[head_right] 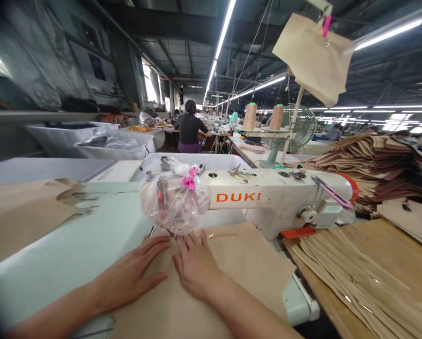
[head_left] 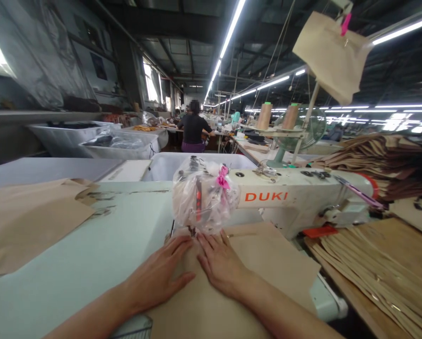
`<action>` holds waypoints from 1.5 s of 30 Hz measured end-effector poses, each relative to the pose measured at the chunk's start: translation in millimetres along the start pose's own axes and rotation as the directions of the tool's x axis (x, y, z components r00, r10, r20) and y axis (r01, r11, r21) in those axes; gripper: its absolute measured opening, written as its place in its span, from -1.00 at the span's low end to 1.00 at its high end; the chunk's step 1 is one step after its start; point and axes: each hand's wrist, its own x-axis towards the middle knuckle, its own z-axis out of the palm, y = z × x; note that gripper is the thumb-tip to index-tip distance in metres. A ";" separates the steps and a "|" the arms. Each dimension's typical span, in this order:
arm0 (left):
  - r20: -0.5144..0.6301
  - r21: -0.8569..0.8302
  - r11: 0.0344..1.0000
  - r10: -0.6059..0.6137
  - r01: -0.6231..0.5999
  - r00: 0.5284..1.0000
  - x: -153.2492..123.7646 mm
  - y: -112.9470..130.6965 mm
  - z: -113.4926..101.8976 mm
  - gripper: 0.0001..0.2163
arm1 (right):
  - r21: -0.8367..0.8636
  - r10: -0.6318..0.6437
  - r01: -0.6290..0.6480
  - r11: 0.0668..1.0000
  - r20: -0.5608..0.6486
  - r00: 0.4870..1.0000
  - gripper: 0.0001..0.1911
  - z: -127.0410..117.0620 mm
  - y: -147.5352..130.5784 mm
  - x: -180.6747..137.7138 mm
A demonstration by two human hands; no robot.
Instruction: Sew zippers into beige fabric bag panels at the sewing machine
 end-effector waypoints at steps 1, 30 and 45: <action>0.002 0.017 1.000 0.010 -0.011 1.000 -1.3 0.3 3.0 -0.48 | 0.007 -0.012 0.012 1.000 0.008 1.000 -0.46 1.1 3.7 -0.4; 0.076 0.074 0.997 -0.030 0.025 0.997 -1.2 -8.7 9.7 -0.35 | 0.034 -0.051 0.052 0.998 -0.028 0.998 -0.48 -2.7 14.4 8.3; 0.032 0.094 0.996 -0.008 0.005 0.999 -1.7 -7.8 10.0 -0.35 | 0.044 -0.019 0.019 0.999 0.004 1.000 -0.47 -0.9 15.2 9.9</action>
